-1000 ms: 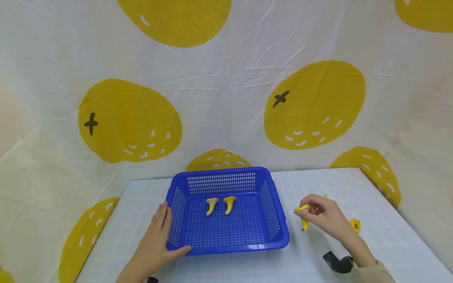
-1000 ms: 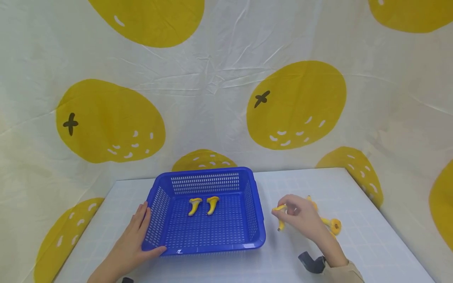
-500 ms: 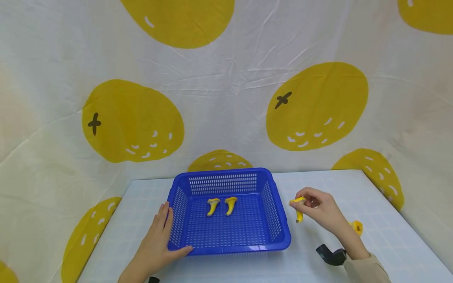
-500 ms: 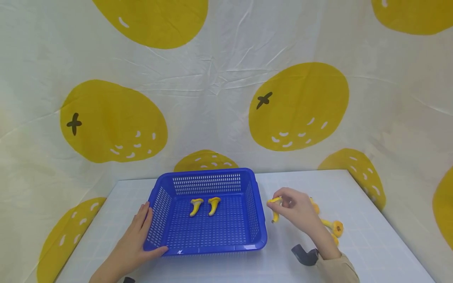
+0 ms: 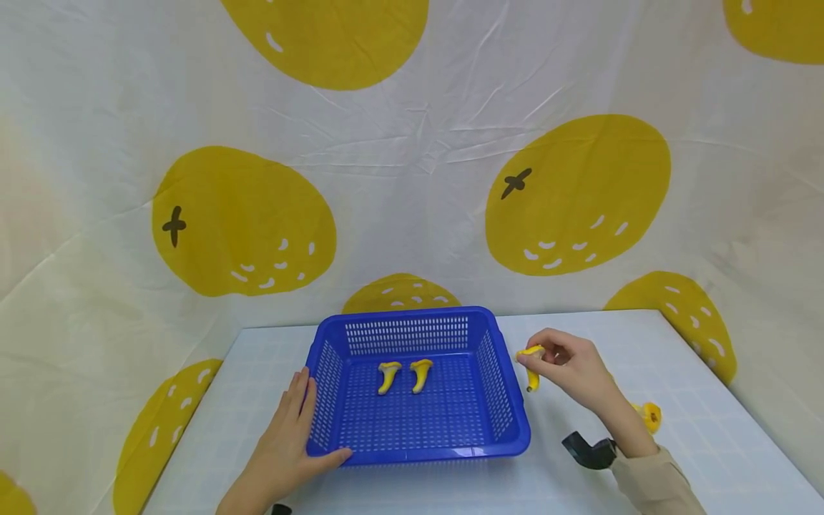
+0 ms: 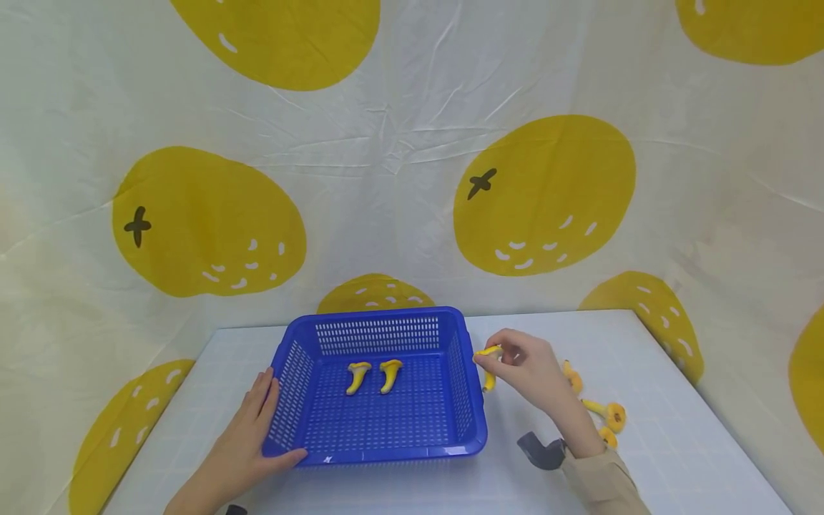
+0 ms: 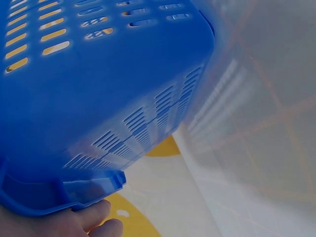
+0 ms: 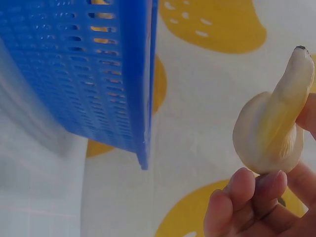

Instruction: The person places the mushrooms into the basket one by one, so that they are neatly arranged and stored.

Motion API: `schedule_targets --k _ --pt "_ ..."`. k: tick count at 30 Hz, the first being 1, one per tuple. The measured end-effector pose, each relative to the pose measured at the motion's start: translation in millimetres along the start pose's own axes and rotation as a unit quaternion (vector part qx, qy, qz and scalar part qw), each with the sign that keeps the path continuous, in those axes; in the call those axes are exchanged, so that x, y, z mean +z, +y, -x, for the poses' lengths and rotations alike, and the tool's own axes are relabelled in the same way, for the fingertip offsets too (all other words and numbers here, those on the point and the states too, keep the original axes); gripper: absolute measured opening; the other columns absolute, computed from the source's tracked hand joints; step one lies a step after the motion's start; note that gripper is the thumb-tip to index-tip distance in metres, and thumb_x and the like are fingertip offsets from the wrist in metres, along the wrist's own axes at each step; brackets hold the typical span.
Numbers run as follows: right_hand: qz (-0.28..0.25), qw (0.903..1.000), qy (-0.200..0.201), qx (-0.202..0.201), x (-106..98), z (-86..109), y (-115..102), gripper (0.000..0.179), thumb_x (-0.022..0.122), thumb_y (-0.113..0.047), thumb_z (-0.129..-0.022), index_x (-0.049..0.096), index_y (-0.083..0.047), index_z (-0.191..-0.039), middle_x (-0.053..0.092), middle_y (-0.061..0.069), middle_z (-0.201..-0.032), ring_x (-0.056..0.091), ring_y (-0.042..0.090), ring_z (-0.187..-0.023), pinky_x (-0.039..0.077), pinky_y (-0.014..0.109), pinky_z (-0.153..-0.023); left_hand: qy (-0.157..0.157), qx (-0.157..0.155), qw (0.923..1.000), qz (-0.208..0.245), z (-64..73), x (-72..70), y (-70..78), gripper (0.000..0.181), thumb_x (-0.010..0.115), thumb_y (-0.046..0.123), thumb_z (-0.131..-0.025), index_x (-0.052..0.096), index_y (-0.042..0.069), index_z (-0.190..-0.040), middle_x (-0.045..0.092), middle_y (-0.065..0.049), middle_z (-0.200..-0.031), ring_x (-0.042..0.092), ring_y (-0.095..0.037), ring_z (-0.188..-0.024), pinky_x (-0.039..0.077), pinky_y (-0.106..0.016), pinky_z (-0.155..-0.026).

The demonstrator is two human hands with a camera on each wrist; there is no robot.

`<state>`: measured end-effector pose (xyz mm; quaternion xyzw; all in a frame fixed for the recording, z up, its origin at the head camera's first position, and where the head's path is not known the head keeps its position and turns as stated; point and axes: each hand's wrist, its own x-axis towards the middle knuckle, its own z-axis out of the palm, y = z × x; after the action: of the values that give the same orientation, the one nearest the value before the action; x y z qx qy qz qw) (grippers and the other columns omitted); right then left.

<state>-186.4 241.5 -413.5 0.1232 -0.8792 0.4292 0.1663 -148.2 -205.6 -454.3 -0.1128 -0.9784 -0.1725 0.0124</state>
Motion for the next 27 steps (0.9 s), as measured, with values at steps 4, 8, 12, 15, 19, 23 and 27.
schedule_targets --k 4,8,12,15,19,23,27 --pt "-0.007 0.9999 0.003 -0.010 3.5 -5.1 -2.5 0.015 0.080 -0.024 -0.085 0.069 -0.017 -0.093 0.052 0.000 -0.070 0.050 0.016 -0.066 0.038 0.023 -0.050 0.000 0.002 1.0000 0.000 -0.1 -0.1 0.2 0.129 0.066 0.078 -0.073 0.012 -0.004 -0.156 -0.004 -0.019 -0.165 -0.001 -0.039 -0.151 0.016 -0.063 -0.115" --pt "0.001 1.0000 0.005 0.003 7.1 -9.8 -7.0 0.018 0.079 -0.028 -0.086 0.069 -0.016 -0.094 0.052 0.001 -0.071 0.050 0.018 -0.068 0.039 0.024 -0.051 0.002 0.003 1.0000 -0.005 -0.5 0.7 -0.2 0.129 0.065 0.078 -0.072 0.012 -0.004 -0.157 -0.004 -0.019 -0.165 -0.001 -0.039 -0.151 0.017 -0.063 -0.115" --pt "0.011 0.9997 0.013 0.017 10.3 -15.2 -11.9 0.021 0.078 -0.033 -0.086 0.069 -0.015 -0.094 0.050 0.002 -0.071 0.049 0.020 -0.070 0.037 0.024 -0.051 0.004 0.004 1.0000 -0.008 -0.6 1.6 -1.1 0.129 0.066 0.078 -0.072 0.012 -0.004 -0.157 -0.004 -0.019 -0.165 -0.001 -0.038 -0.151 0.017 -0.063 -0.115" --pt "0.007 0.9996 0.019 0.021 12.9 -19.9 -14.9 0.022 0.079 -0.033 -0.086 0.069 -0.015 -0.094 0.049 0.003 -0.070 0.048 0.021 -0.069 0.036 0.024 -0.050 0.005 0.005 1.0000 -0.006 -0.3 1.9 -1.4 0.129 0.066 0.078 -0.072 0.013 -0.004 -0.156 -0.004 -0.019 -0.165 -0.001 -0.038 -0.151 0.016 -0.062 -0.115" --pt "-0.005 0.9994 0.017 0.029 16.4 -25.8 -20.7 0.024 0.079 -0.034 -0.086 0.069 -0.014 -0.095 0.050 0.003 -0.070 0.048 0.021 -0.068 0.037 0.024 -0.050 0.007 0.006 1.0000 -0.003 0.0 1.9 -1.3 0.129 0.066 0.077 -0.072 0.013 -0.004 -0.156 -0.004 -0.019 -0.165 -0.001 -0.038 -0.151 0.015 -0.062 -0.115" --pt "-0.016 0.9990 0.012 0.041 20.7 -32.3 -26.5 0.027 0.078 -0.037 -0.086 0.070 -0.012 -0.094 0.051 0.003 -0.070 0.049 0.021 -0.069 0.037 0.025 -0.051 0.007 0.005 1.0000 -0.004 0.3 1.6 -1.0 0.128 0.067 0.077 -0.072 0.013 -0.003 -0.157 -0.003 -0.020 -0.165 0.000 -0.038 -0.151 0.016 -0.062 -0.115" --pt "-0.024 0.9987 0.006 0.045 26.5 -39.9 -30.1 0.028 0.078 -0.038 -0.086 0.071 -0.012 -0.093 0.051 0.003 -0.068 0.049 0.021 -0.067 0.036 0.026 -0.052 0.004 0.004 1.0000 0.000 0.4 1.5 -1.2 0.128 0.067 0.077 -0.072 0.012 -0.003 -0.157 -0.004 -0.018 -0.165 -0.002 -0.037 -0.151 0.016 -0.062 -0.116"
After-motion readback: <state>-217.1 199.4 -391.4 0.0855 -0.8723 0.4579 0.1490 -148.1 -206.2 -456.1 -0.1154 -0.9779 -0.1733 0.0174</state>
